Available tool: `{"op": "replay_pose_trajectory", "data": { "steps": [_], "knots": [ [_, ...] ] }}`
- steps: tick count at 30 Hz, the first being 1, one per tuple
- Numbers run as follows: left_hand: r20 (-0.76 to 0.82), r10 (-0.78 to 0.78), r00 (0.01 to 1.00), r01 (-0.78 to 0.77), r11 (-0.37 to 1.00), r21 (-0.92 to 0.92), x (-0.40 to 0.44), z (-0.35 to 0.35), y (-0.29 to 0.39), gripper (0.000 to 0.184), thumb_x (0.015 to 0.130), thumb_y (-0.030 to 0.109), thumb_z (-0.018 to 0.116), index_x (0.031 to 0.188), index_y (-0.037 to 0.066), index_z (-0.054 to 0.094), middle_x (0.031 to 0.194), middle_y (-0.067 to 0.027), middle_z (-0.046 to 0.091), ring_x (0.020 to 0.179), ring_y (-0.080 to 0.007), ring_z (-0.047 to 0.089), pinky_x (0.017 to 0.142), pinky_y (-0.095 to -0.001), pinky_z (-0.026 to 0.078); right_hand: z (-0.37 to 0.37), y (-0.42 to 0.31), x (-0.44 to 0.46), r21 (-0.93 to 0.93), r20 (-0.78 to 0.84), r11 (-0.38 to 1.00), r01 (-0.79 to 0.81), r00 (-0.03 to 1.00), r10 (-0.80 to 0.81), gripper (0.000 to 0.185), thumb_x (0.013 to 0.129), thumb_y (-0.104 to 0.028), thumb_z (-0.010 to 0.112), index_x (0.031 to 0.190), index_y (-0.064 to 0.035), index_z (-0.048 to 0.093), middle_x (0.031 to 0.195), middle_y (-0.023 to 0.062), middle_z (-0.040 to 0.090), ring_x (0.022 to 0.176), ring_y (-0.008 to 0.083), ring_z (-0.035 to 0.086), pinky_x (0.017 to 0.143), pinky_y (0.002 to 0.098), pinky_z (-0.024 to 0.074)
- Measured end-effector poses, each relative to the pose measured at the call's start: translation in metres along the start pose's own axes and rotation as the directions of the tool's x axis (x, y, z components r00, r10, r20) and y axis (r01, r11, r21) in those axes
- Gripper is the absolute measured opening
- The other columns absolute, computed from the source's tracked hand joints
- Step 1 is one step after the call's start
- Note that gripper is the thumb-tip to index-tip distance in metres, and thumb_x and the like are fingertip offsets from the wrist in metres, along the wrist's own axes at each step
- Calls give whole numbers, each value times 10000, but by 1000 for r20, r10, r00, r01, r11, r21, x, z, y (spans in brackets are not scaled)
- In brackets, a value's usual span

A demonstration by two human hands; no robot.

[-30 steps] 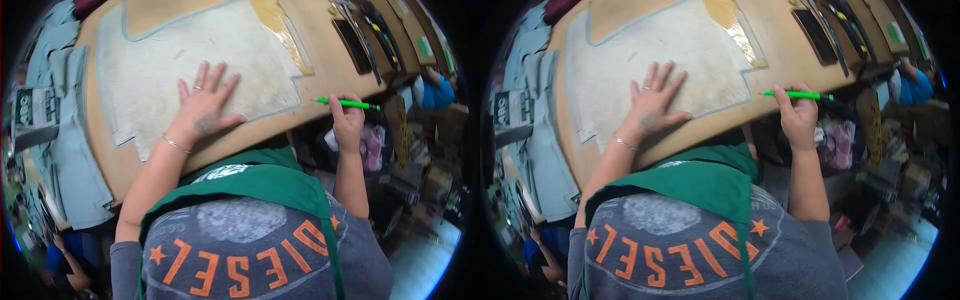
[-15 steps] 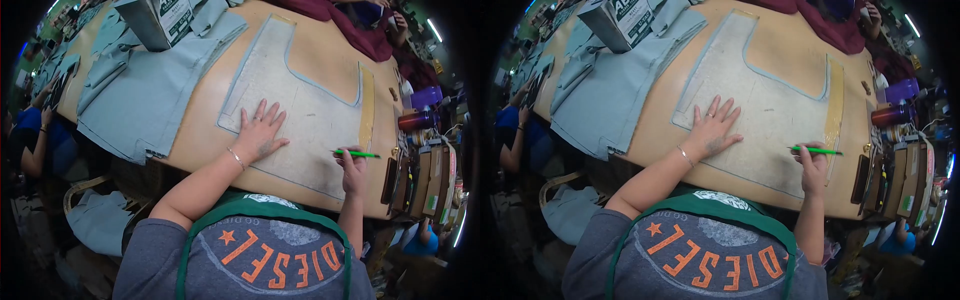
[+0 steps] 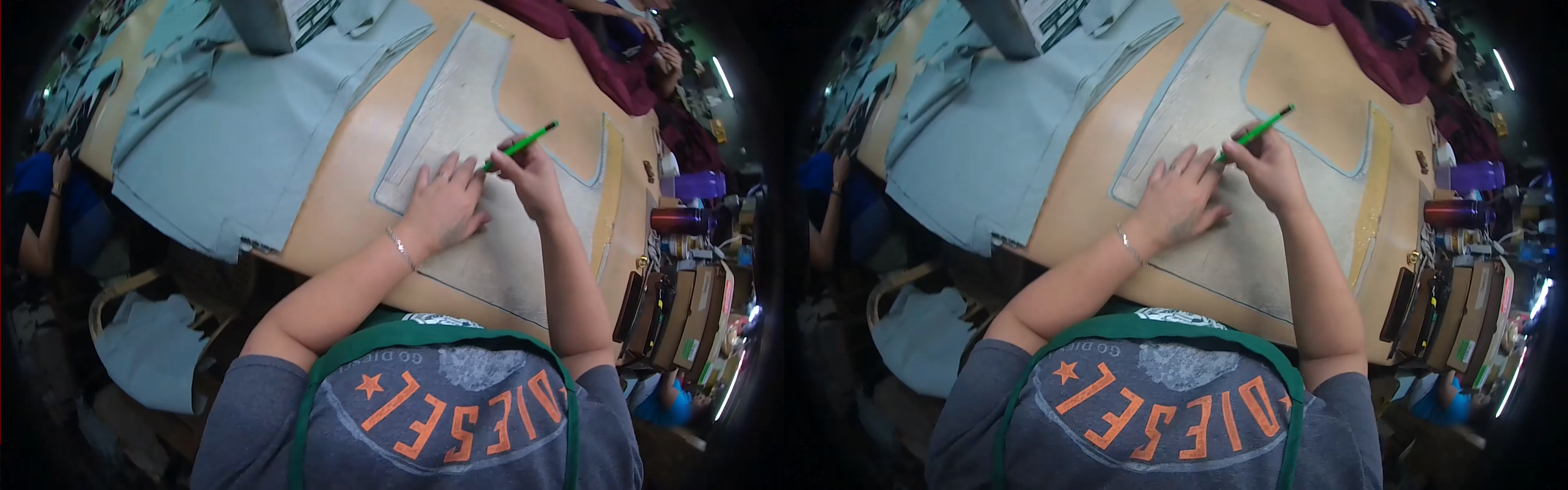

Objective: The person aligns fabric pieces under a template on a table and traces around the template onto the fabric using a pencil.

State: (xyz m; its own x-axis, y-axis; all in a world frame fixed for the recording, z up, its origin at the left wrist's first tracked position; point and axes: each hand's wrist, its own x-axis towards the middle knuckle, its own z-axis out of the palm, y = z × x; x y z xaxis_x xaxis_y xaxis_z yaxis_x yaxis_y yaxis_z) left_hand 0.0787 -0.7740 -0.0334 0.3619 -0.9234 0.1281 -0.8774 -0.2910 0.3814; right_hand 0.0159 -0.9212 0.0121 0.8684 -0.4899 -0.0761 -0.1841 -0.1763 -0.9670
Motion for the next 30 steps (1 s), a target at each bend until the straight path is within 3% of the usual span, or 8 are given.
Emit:
{"op": "replay_pose_trajectory", "data": {
  "steps": [5,6,9,23,24,25,27,30],
  "knots": [
    [-45,-39,998,41,998,48,-10,2,-21,727,768,557,465,1303,83,332,1372,-125,265,1296,-300,176,977,-613,133,52,-11,41,-27,186,999,30,982,-25,216,783,-132,635,884,15,514,774,60,582,702,117,556,628,246,452],
    [74,-53,996,54,998,-20,-9,3,-23,741,775,578,429,1311,80,314,1386,-142,237,1301,-317,150,1008,-581,65,61,-17,44,-68,207,997,-42,977,56,171,786,-94,635,886,-17,520,811,52,582,770,114,565,655,244,441],
    [8,-90,996,90,996,-6,-9,11,-23,739,778,571,429,1316,81,303,1387,-155,228,1301,-330,136,1022,-556,59,86,-11,51,-4,286,1000,20,958,-18,235,766,-141,659,875,12,518,783,64,588,691,114,556,611,248,462],
    [-37,-14,999,13,1000,-12,-4,19,-29,634,807,484,369,1327,127,310,1407,-123,219,1287,-340,173,1051,-483,68,114,7,42,-331,432,933,145,902,13,198,769,-113,658,858,-13,512,734,31,577,702,82,538,622,250,447],
    [-47,-21,999,20,999,-26,-5,21,-29,641,801,487,384,1325,122,314,1405,-125,219,1287,-337,174,1047,-494,67,113,11,43,-300,420,945,130,908,8,283,725,-169,679,879,10,524,735,134,586,684,208,562,635,315,445],
    [-61,-22,998,19,999,-38,-7,22,-30,649,796,490,400,1322,118,318,1404,-127,220,1287,-334,175,1043,-504,67,113,0,42,-332,422,939,92,905,60,194,770,-108,653,860,-11,511,754,37,580,727,87,542,645,250,446],
    [-47,-38,998,37,999,-27,-5,14,-28,670,780,502,437,1316,116,328,1400,-124,225,1287,-325,180,1028,-532,79,103,3,52,-348,362,926,144,932,-9,278,744,-181,651,878,23,518,765,173,585,710,282,572,654,356,446],
    [22,-83,996,83,997,-6,-8,-3,-20,704,748,532,492,1305,126,348,1393,-104,237,1286,-308,189,992,-578,122,81,14,83,-394,219,898,198,969,-117,292,754,-193,640,905,25,516,803,188,595,758,318,580,681,370,449]
  ]
}}
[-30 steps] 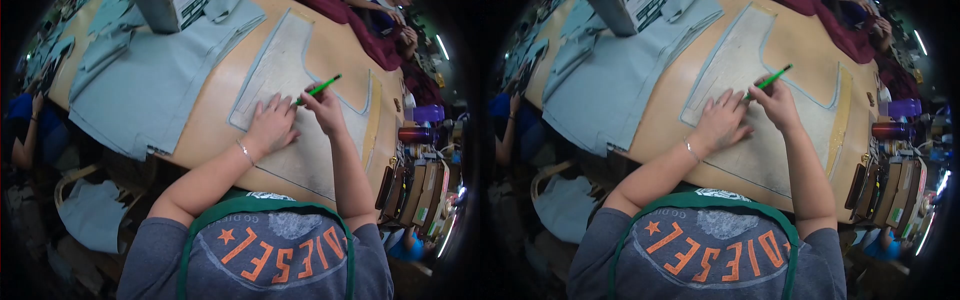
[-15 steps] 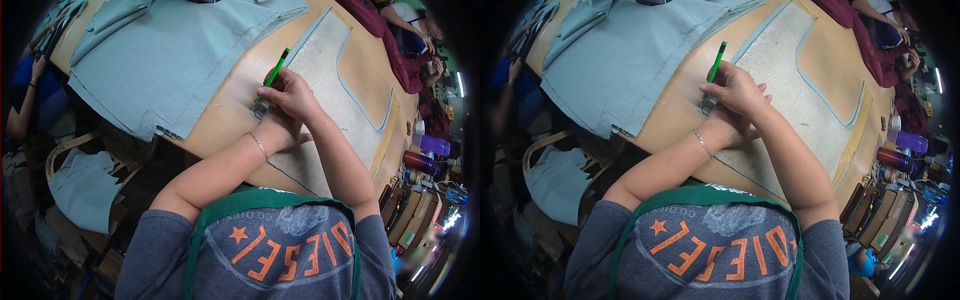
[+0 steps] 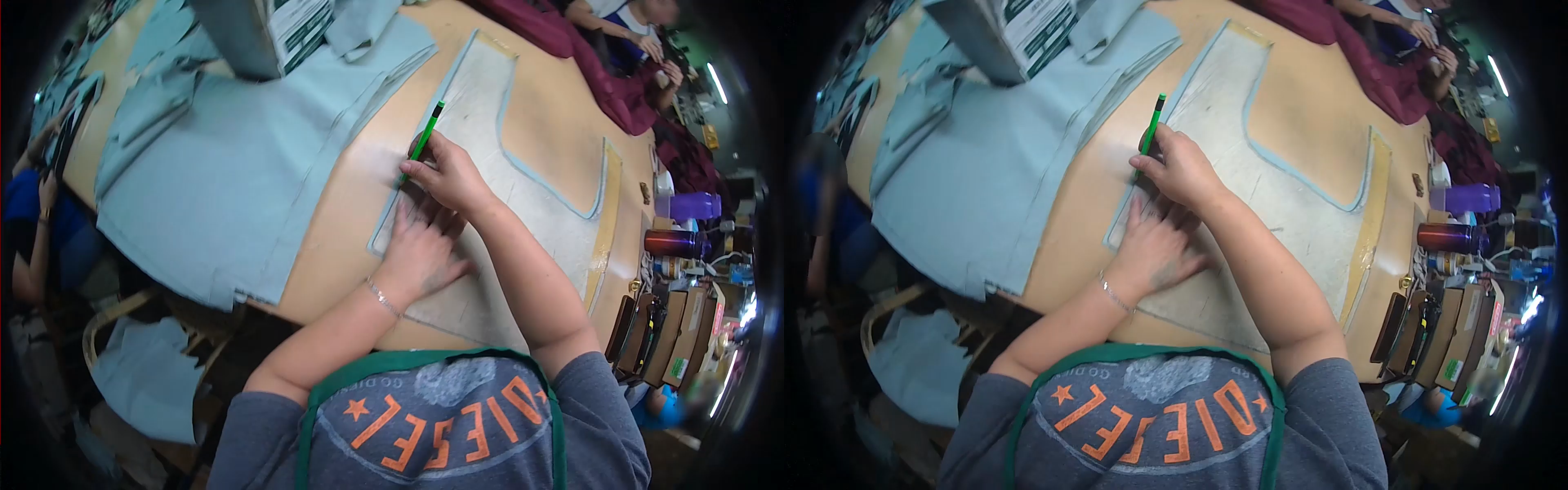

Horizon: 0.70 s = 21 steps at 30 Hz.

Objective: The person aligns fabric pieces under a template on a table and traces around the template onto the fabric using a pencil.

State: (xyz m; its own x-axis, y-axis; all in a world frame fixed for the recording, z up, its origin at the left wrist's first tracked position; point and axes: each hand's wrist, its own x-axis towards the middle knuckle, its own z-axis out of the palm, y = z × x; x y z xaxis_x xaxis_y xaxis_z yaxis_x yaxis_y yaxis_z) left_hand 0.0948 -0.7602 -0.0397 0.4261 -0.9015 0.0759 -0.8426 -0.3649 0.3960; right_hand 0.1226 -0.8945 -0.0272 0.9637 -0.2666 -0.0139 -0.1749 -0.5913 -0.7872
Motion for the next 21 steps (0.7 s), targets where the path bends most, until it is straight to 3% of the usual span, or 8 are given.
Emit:
{"op": "replay_pose_trajectory", "data": {
  "steps": [6,9,10,19,21],
  "knots": [
    [-8,37,999,-37,999,-20,3,-4,1,712,723,568,513,1289,155,388,1391,-60,248,1290,-294,188,938,-609,191,-49,38,63,43,-148,996,-77,985,83,318,765,-179,624,982,20,503,877,204,601,828,316,590,734,352,454],
    [18,23,1000,-23,999,-29,5,-8,1,710,724,569,512,1291,161,390,1397,-57,240,1293,-292,185,935,-606,194,-68,69,101,-14,-244,999,-46,969,41,259,810,-104,596,1007,20,483,909,95,589,819,149,559,724,280,449],
    [27,21,999,-21,999,-31,6,-8,1,711,725,570,510,1294,162,386,1399,-56,236,1293,-292,185,934,-605,196,-74,76,113,62,-254,996,-64,964,78,237,813,-87,589,995,16,478,885,83,583,812,143,554,718,274,449],
    [104,13,995,-8,999,-48,8,-8,-2,706,735,587,495,1302,183,378,1408,-40,232,1296,-274,194,932,-594,167,-138,138,212,12,-462,999,-44,886,45,186,820,-91,579,933,-13,454,793,55,559,662,114,555,551,241,445],
    [84,15,996,-11,999,-42,7,-4,-3,709,730,590,502,1299,184,382,1406,-34,238,1295,-266,198,926,-589,175,-142,154,234,35,-589,999,-23,807,39,220,783,-131,612,906,-7,477,781,93,584,681,174,579,615,297,460]
  ]
}}
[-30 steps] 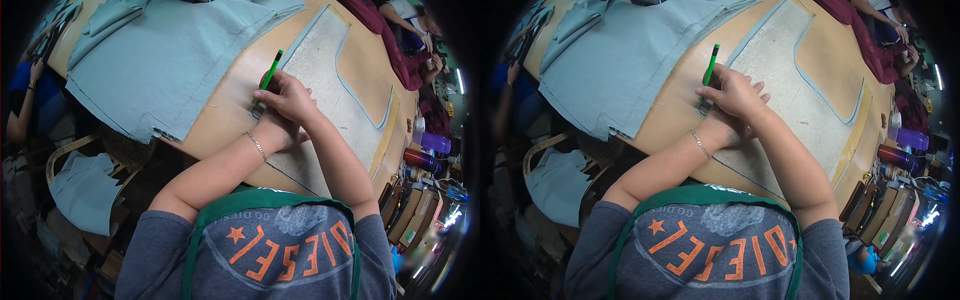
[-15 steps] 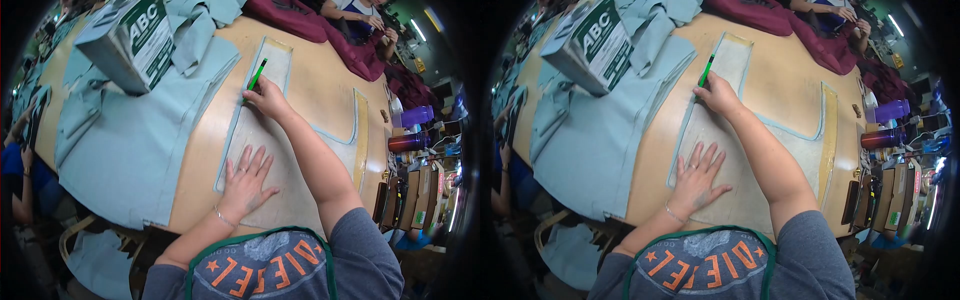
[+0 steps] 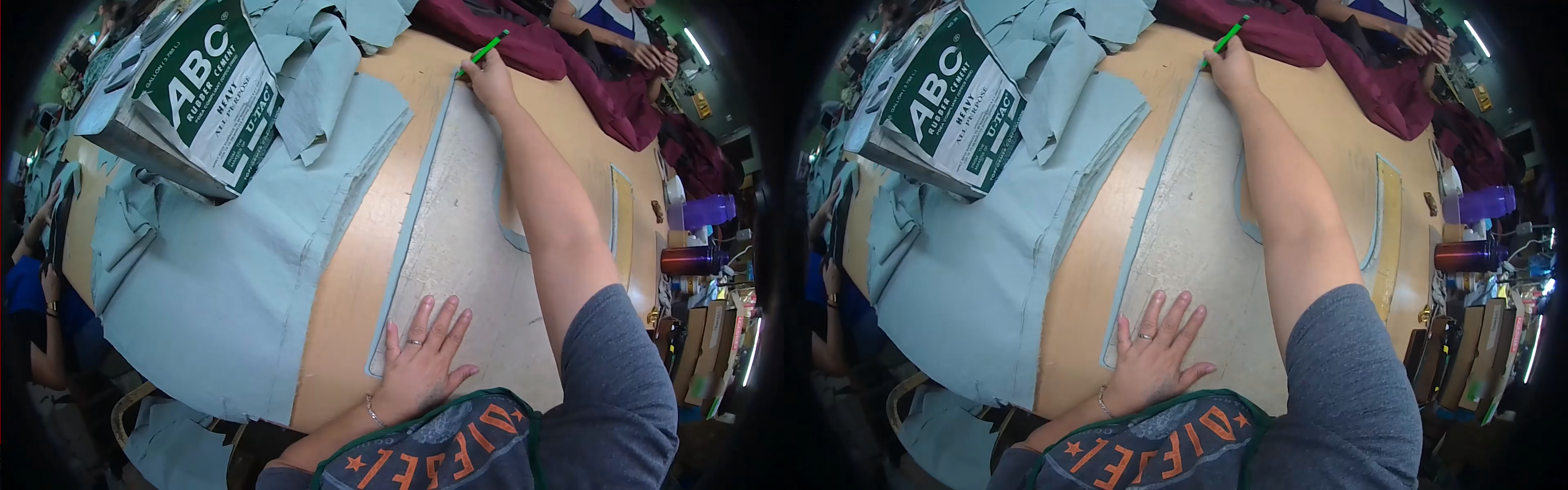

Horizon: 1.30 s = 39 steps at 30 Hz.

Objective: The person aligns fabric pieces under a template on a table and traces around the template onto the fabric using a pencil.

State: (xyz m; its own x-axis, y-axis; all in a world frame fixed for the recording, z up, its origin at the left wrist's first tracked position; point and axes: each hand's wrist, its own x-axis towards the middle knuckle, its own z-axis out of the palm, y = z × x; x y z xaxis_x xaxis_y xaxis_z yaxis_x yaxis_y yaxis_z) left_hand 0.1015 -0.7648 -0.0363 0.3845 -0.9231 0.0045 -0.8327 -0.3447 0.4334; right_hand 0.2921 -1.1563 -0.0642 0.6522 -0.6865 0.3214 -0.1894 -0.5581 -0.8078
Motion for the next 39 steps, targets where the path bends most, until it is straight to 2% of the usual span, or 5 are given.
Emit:
{"op": "replay_pose_trajectory", "data": {
  "steps": [6,11,16,25,39],
  "knots": [
    [-29,10,1000,-11,1000,-19,1,1,-3,714,711,574,524,1295,186,385,1400,-29,253,1295,-253,203,950,-569,120,0,-18,-12,238,-299,964,116,953,-40,256,770,-132,632,892,8,456,738,104,596,678,185,601,618,300,471],
    [-71,9,997,-14,997,-72,-2,2,-5,706,709,549,532,1283,162,394,1391,-66,261,1292,-253,209,964,-571,70,-26,-109,-143,438,273,871,-221,956,105,257,769,-123,644,909,-24,454,781,63,605,743,132,594,605,239,438],
    [87,29,996,-16,989,-146,-7,5,-8,655,729,515,527,1252,136,419,1386,-117,249,1270,-274,234,987,-574,74,-29,-170,-281,197,816,844,-498,561,140,187,755,-89,660,824,-36,494,698,14,544,670,84,520,602,235,434],
    [-73,57,996,-76,956,-283,-3,23,-12,849,732,502,569,1343,56,184,1367,-133,234,1263,-303,195,1046,-388,145,-19,-185,-315,-42,847,969,-242,505,162,202,764,-68,657,815,-31,465,693,-8,528,670,56,525,584,212,433],
    [177,35,984,-3,985,-174,-6,-4,-9,680,716,497,553,1289,175,376,1411,-94,199,1293,-287,159,990,-558,129,-25,-176,-281,-81,785,994,-67,611,105,201,779,-82,640,859,-24,464,753,44,570,709,94,544,638,240,444]
  ]
}}
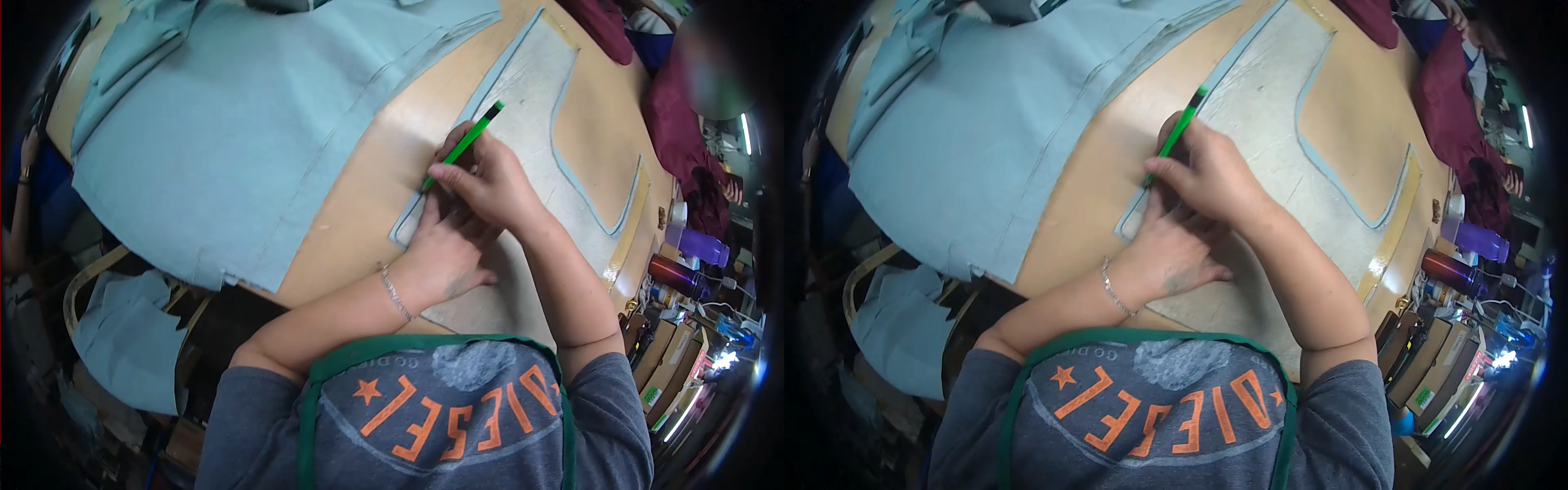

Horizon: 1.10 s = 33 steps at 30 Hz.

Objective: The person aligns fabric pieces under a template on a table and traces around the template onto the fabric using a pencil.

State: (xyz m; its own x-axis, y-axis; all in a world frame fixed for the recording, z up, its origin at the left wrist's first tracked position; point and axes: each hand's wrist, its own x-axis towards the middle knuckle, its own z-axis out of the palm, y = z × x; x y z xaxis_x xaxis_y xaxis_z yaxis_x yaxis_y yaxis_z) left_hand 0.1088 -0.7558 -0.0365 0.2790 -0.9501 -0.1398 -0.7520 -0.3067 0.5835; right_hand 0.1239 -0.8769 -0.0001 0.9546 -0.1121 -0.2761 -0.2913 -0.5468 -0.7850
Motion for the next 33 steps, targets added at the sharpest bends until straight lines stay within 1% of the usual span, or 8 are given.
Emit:
{"op": "replay_pose_trajectory", "data": {
  "steps": [1,2,7,13,16,21,26,33],
  "knots": [
    [-109,18,994,-17,1000,9,-2,5,0,686,706,505,562,1284,181,384,1411,-88,200,1298,-285,148,971,-580,139,-8,14,8,50,-95,999,20,995,-15,235,741,-127,657,867,-7,499,736,117,581,713,192,583,644,308,456],
    [-215,36,976,-33,999,19,-3,7,1,693,695,514,570,1280,187,392,1410,-81,202,1302,-282,137,953,-601,149,-20,21,17,80,-116,997,3,993,6,216,758,-107,651,872,-19,490,759,73,569,713,145,560,630,275,445],
    [-165,34,986,-33,999,9,-1,-1,3,715,692,511,582,1301,207,364,1414,-61,190,1315,-272,108,904,-644,184,-87,72,73,-30,-411,993,110,905,-113,171,779,-94,644,858,-36,504,760,21,548,679,79,520,591,201,406],
    [-121,33,992,-28,999,42,2,-4,3,696,715,547,539,1304,218,367,1415,-56,202,1317,-267,115,904,-650,133,-174,116,144,182,-462,977,110,887,-14,261,757,-123,663,909,9,498,773,61,568,699,124,556,636,242,446],
    [-155,43,987,-29,996,88,3,3,1,693,710,590,509,1294,237,385,1411,-52,222,1316,-261,133,912,-640,87,-194,114,166,186,-608,980,74,792,55,199,801,-122,616,885,-25,465,788,60,579,747,130,595,587,211,456],
    [-139,37,990,-18,991,132,5,4,2,690,705,625,484,1286,263,396,1410,-43,231,1312,-251,158,926,-626,47,-221,157,207,-63,-837,979,194,523,-158,217,788,-136,637,867,-16,474,784,66,585,705,141,609,548,237,459],
    [-150,32,988,-15,993,113,4,5,3,679,730,609,470,1292,237,391,1411,-50,227,1312,-253,155,927,-635,20,-184,143,139,163,-919,835,525,389,-65,152,823,-101,584,874,-8,477,766,61,572,654,120,565,528,215,426],
    [-63,7,998,1,992,124,7,-15,13,673,765,489,533,1286,92,377,1375,-98,278,1290,-291,192,914,-647,105,-128,162,-17,487,-860,762,427,385,334,190,857,-164,551,901,-22,432,806,97,572,646,110,549,542,202,420]
  ]
}}
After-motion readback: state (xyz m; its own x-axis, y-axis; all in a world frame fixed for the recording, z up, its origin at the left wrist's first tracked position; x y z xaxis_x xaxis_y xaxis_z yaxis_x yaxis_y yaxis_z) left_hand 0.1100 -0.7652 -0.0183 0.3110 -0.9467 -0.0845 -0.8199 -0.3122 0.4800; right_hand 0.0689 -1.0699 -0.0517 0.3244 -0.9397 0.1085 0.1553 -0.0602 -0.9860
